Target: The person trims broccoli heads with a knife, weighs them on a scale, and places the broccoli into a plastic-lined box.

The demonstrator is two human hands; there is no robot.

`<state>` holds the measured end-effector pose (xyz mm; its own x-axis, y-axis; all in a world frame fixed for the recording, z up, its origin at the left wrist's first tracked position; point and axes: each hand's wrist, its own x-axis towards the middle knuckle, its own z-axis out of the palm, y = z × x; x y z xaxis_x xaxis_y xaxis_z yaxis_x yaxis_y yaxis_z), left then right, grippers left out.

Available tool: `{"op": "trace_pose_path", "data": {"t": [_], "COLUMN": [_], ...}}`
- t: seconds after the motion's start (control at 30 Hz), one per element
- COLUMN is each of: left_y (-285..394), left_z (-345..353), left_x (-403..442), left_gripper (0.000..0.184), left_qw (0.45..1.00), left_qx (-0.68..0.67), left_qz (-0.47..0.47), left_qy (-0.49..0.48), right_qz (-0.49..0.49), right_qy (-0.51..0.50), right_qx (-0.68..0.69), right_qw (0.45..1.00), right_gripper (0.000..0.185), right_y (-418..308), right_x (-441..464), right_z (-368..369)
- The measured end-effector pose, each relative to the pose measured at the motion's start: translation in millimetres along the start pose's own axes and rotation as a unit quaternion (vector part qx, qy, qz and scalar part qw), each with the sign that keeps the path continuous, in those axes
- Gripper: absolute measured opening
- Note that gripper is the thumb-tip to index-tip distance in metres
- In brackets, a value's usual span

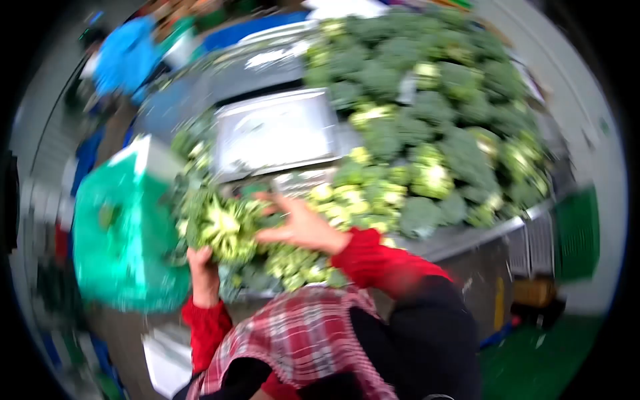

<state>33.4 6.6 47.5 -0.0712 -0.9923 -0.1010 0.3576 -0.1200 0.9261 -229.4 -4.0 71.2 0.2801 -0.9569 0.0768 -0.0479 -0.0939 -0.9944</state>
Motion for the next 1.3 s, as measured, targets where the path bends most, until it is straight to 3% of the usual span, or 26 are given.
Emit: {"op": "trace_pose_path", "data": {"t": [0.03,0.07,0.13,0.2,0.3,0.37,0.43,0.5,0.57,0.6,0.67,0.7,0.73,0.8,0.87,0.9,0.93,0.97,1.0,1.03,1.13,1.17,1.2,1.27,1.3], "left_y": [2,1,2,12,8,2,-4,-4,-1,1,2,9,22,45,73,88,103,125,149,152,182,189,195,205,204], "left_z": [22,44,80,106,153,171,167,160,150,143,120,115,106,79,43,18,-5,-30,-60,-120,-268,-299,-322,-353,-367], "left_x": [6,8,19,32,38,39,38,36,36,37,36,35,33,25,21,20,22,24,25,39,70,78,89,114,126], "left_gripper": [0.074,0.083,0.094,0.106,0.106,0.085,0.063,0.058,0.057,0.055,0.053,0.053,0.052,0.052,0.052,0.051,0.051,0.049,0.048,0.052,0.055,0.055,0.057,0.053,0.053], "left_qw": [0.999,0.997,0.986,0.971,0.941,0.935,0.935,0.936,0.937,0.927,0.909,0.901,0.892,0.87,0.85,0.838,0.824,0.825,0.822,0.776,0.639,0.602,0.604,0.569,0.576], "left_qx": [0.017,0.02,0.063,0.071,0.063,0.046,0.12,0.192,0.229,0.275,0.347,0.367,0.395,0.445,0.482,0.504,0.519,0.531,0.535,0.568,0.685,0.71,0.701,0.735,0.733], "left_qz": [-0.023,-0.034,0.042,0.003,0.047,0.027,0.004,0.002,0.006,0.032,0.085,0.108,0.128,0.166,0.2,0.21,0.223,0.161,0.095,0.152,0.059,0.034,-0.011,-0.074,-0.067], "left_qy": [-0.035,-0.067,-0.147,-0.23,-0.33,-0.35,-0.334,-0.295,-0.265,-0.253,-0.214,-0.208,-0.178,-0.132,-0.069,-0.009,0.029,0.104,0.173,0.231,0.345,0.363,0.378,0.362,0.356], "right_qz": [0.109,0.018,0.055,0.106,0.051,-0.012,-0.111,-0.095,-0.202,-0.25,-0.131,-0.063,0.13,0.232,0.127,0.088,0.147,0.155,0.14,0.142,0.15,0.154,0.016,0.071,0.044], "right_qy": [-0.024,0.011,0.094,0.115,0.296,0.368,0.399,0.497,0.556,0.552,0.56,0.522,0.441,0.315,0.258,0.3,0.268,0.259,0.272,0.299,0.323,0.302,0.292,0.293,0.27], "right_qx": [-0.007,-0.062,0.012,0.287,0.458,0.431,0.253,-0.017,-0.3,-0.531,-0.65,-0.671,-0.671,-0.717,-0.723,-0.759,-0.799,-0.813,-0.794,-0.784,-0.762,-0.73,-0.75,-0.682,-0.685], "right_qw": [0.994,0.998,0.994,0.945,0.837,0.824,0.874,0.863,0.749,0.592,0.497,0.523,0.582,0.577,0.629,0.571,0.518,0.498,0.525,0.525,0.541,0.593,0.593,0.666,0.675], "right_gripper": [0.087,0.088,0.082,0.064,0.025,0.015,0.014,0.03,0.041,0.045,0.044,0.04,0.036,0.037,0.042,0.039,0.036,0.036,0.036,0.04,0.044,0.042,0.035,0.031,0.031], "right_y": [-28,-16,-7,22,59,53,-26,-95,-110,-118,-114,-110,-103,-39,-23,4,-8,-12,-33,-40,-57,-58,-19,-33,-30], "right_x": [-2,-3,-12,-28,-28,-39,-42,-32,-8,1,29,37,44,78,75,74,69,59,50,44,44,41,28,23,15], "right_z": [-4,-6,-28,-60,-94,-135,-189,-245,-319,-350,-395,-406,-418,-504,-552,-599,-598,-608,-567,-556,-472,-445,-476,-355,-324]}}
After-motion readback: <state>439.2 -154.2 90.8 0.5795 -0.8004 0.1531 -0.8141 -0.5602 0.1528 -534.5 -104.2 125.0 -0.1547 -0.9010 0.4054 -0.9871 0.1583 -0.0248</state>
